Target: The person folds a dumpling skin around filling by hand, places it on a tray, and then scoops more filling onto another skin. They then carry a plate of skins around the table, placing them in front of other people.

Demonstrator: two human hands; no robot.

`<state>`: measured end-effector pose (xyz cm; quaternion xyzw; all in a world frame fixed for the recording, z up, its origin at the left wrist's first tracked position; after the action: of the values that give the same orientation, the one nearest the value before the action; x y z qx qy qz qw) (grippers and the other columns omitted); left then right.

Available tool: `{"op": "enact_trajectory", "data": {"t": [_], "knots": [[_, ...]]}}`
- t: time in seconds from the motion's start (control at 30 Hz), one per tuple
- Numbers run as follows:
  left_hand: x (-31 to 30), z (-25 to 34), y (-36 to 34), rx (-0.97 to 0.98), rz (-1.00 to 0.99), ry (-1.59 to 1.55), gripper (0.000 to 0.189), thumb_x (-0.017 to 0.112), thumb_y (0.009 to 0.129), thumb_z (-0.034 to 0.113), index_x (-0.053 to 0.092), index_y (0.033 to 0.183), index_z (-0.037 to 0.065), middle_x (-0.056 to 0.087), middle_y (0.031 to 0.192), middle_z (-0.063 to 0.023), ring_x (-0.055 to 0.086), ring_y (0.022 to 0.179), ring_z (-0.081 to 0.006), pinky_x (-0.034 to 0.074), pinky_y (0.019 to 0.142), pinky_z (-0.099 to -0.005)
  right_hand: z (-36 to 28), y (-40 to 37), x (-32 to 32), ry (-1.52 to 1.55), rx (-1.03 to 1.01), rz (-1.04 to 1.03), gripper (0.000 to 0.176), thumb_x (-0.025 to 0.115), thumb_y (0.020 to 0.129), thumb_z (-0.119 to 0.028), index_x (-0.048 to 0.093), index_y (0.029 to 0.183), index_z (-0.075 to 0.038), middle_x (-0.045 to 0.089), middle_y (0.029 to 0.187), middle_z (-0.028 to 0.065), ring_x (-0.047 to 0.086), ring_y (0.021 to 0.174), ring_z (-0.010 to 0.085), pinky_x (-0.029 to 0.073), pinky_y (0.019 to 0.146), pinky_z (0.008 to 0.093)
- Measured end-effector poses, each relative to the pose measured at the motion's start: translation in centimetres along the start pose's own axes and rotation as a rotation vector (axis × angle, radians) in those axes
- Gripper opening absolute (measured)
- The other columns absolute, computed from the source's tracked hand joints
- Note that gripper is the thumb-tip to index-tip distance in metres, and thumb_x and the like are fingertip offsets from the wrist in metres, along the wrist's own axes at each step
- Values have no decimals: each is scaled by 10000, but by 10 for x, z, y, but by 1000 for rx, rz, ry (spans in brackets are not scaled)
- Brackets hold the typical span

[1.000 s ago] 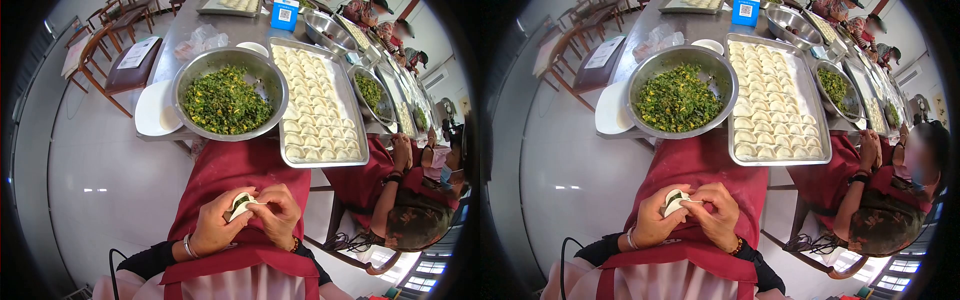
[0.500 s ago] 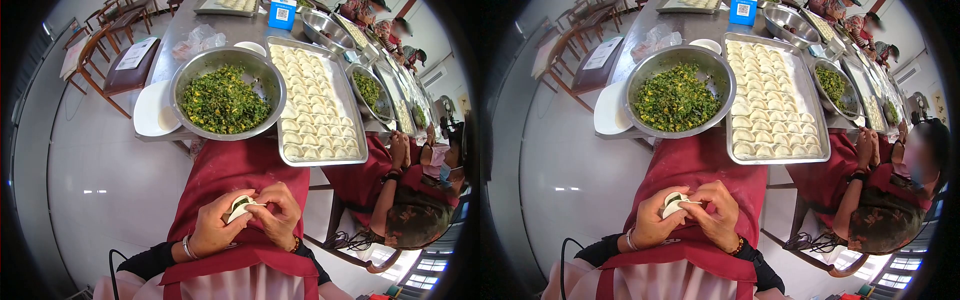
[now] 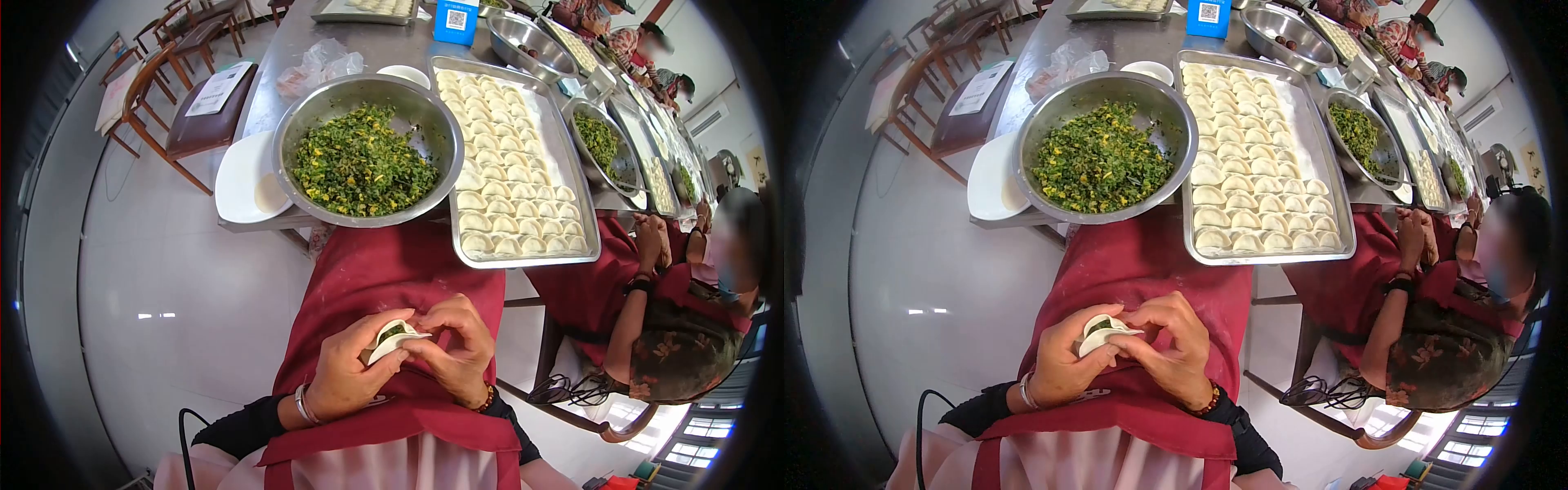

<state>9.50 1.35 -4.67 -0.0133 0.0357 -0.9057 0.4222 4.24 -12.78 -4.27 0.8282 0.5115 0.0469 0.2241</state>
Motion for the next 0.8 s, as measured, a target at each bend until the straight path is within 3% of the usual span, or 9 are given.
{"op": "enact_trajectory", "data": {"t": [0.07, 0.17, 0.27, 0.47, 0.57, 0.67, 0.73, 0.8], "knots": [[-1, 5, 1, 129, 9, 119, 422, 649, 812, -29, 560, 1222, 25, 649, 1042, -113, 655, 866, -136, 532, 738, -256, -1, 1, -2, 2, -5, 0, 301, 824, 634, -41, 632, 866, -46, 622, 812, 64, 570, 716, 169, 439, 568, 268], [-1, 7, 1, 167, 9, 175, 426, 655, 806, -28, 562, 1219, 27, 649, 1040, -114, 652, 868, -143, 528, 741, -261, -4, 2, -1, -39, -52, -68, 302, 823, 632, -43, 639, 872, -52, 622, 817, 59, 567, 715, 171, 435, 571, 274], [0, 0, -2, 26, 28, 21, 436, 660, 796, -22, 563, 1219, 29, 649, 1036, -118, 651, 887, -163, 523, 753, -271, -1, -1, -1, -39, -3, -58, 287, 818, 634, -43, 647, 865, -60, 626, 821, 59, 563, 708, 173, 436, 576, 279], [-1, -1, -2, 44, -19, 69, 452, 651, 787, -16, 559, 1228, 26, 643, 1050, -130, 649, 906, -190, 519, 774, -287, -3, -1, 0, -13, -51, -56, 246, 802, 644, -27, 661, 842, -68, 619, 809, 59, 546, 694, 169, 439, 596, 284], [-1, -1, -3, 14, -11, 66, 450, 642, 793, -18, 555, 1233, 23, 638, 1065, -134, 648, 907, -196, 519, 779, -289, -2, 1, 0, 3, 48, -36, 240, 795, 647, -24, 666, 843, -74, 613, 797, 44, 543, 692, 169, 427, 596, 286], [-1, 0, -2, 26, -16, 68, 453, 638, 795, -20, 552, 1238, 22, 634, 1069, -136, 647, 906, -204, 517, 781, -292, -4, 4, 1, -96, -75, -108, 257, 813, 640, -31, 646, 835, -59, 614, 814, 55, 548, 701, 143, 425, 592, 260], [-1, 3, 0, 63, -46, 106, 447, 633, 799, -24, 554, 1237, 21, 633, 1073, -138, 651, 896, -200, 520, 780, -287, -8, 5, 1, -141, -211, -95, 262, 807, 637, -60, 670, 859, -82, 613, 800, 22, 552, 703, 180, 404, 601, 297], [0, 4, 0, 98, -74, 143, 440, 628, 804, -29, 556, 1236, 20, 633, 1076, -139, 656, 886, -195, 524, 778, -283, -8, 5, 0, -143, -207, -103, 253, 803, 642, -66, 670, 857, -84, 613, 803, 23, 554, 706, 184, 405, 609, 306]]}}
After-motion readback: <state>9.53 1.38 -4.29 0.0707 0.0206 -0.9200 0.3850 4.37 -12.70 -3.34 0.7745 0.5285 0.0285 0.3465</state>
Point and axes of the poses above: each hand's wrist, its own y-axis towards the middle knuckle, its own x-axis out of the palm, z = x × y, the point moved 5 cm from there along y, towards the middle knuckle
